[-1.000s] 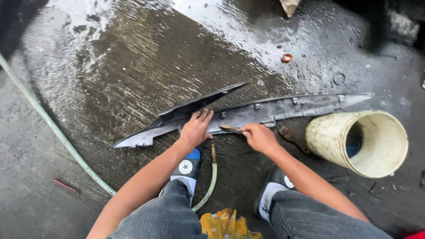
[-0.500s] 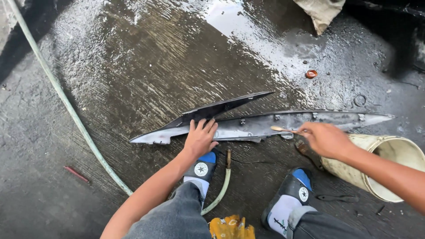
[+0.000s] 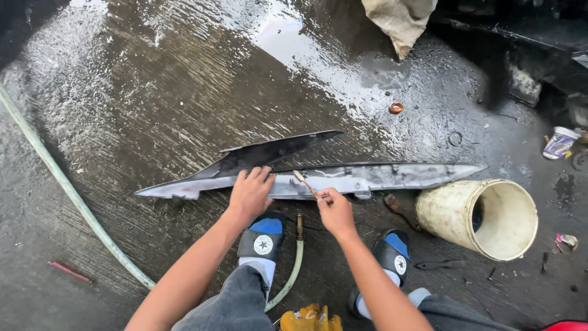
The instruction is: Cleaning a motorcycle fairing with a brush and soapy water
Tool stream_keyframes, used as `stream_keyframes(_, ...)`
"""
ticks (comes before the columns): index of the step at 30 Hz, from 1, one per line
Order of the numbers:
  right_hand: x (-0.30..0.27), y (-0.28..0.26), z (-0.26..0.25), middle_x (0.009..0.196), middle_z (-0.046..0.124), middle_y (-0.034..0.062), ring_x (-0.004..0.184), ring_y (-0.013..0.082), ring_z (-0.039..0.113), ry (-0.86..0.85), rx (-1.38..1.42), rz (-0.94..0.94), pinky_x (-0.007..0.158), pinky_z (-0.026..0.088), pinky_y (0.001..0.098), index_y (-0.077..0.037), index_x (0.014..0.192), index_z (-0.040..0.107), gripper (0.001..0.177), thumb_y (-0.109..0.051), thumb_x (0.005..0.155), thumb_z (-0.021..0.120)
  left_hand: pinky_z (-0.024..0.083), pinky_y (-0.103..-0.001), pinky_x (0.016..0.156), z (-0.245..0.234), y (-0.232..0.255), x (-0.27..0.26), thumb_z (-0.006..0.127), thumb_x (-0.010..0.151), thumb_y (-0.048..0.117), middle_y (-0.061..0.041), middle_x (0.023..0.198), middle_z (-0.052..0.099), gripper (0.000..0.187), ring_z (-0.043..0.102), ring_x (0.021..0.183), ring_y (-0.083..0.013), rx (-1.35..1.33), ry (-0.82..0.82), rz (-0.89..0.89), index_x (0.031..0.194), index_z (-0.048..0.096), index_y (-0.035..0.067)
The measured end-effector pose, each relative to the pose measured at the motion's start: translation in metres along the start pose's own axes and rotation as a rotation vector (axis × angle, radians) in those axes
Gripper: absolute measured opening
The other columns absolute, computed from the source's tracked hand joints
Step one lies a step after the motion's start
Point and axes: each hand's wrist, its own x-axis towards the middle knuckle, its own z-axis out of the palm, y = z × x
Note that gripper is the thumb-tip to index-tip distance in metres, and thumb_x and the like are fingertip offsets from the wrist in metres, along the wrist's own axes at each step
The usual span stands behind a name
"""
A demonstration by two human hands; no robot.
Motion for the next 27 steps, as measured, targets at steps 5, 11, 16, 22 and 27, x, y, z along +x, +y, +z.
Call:
stream_keyframes(5, -0.025, -0.021, -0.005, 0.097, 0.081, 0.0017, 0.101, 0.0305, 0.074, 0.02, -0.016, 0.051, 0.089, 0.058, 0.0458, -0.025, 0.104, 0.076, 0.019, -0.027, 0.088, 0.067, 0.047, -0.044, 0.093, 0.002, -0.028, -0.021, 0.086, 0.068, 0.046, -0.002, 0.143, 0.056, 0.076, 0.049, 0.129, -0.0198, 0.104, -0.054, -0.073, 0.136, 0.06, 0.024)
stream_keyframes(11, -0.033, -0.034, 0.009, 0.101, 0.08, -0.0004, 0.104, 0.0308, 0.073, -0.059, -0.1, 0.022, 0.092, 0.059, 0.047, -0.031, 0.105, 0.076, 0.019, -0.028, 0.09, 0.064, 0.044, -0.056, 0.097, -0.001, -0.036, -0.04, 0.084, 0.065, 0.064, -0.006, 0.142, 0.057, 0.086, 0.052, 0.127, -0.0223, 0.155, -0.175, -0.242, 0.135, 0.062, 0.02)
stream_keyframes(16, -0.032, -0.033, 0.031, 0.102, 0.08, 0.006, 0.107, 0.0348, 0.073, -0.067, -0.085, -0.03, 0.093, 0.059, 0.0496, -0.026, 0.107, 0.076, 0.019, -0.022, 0.092, 0.064, 0.047, -0.052, 0.101, -0.018, 0.002, -0.02, 0.082, 0.074, 0.059, -0.017, 0.138, 0.06, 0.09, 0.059, 0.125, -0.0322, 0.039, 0.125, -0.139, 0.144, 0.054, 0.01)
stream_keyframes(22, -0.036, -0.022, 0.006, 0.104, 0.079, 0.0099, 0.107, 0.0374, 0.073, 0.013, -0.159, -0.029, 0.092, 0.058, 0.0519, -0.022, 0.107, 0.076, 0.019, -0.018, 0.093, 0.064, 0.036, -0.061, 0.118, -0.045, 0.043, 0.008, 0.07, 0.097, 0.039, -0.006, 0.164, 0.035, 0.078, 0.027, 0.153, -0.0366, -0.024, -0.285, 0.018, 0.161, 0.032, 0.019)
stream_keyframes(27, -0.011, 0.017, -0.035, 0.105, 0.078, 0.016, 0.106, 0.0415, 0.072, 0.268, -0.192, 0.147, 0.093, 0.057, 0.0541, -0.021, 0.109, 0.075, 0.019, -0.018, 0.097, 0.06, 0.035, -0.065, 0.118, -0.036, 0.044, 0.011, 0.058, 0.097, 0.061, 0.0, 0.167, 0.03, 0.075, 0.019, 0.155, -0.0373, -0.035, -0.345, -0.017, 0.157, 0.042, 0.019)
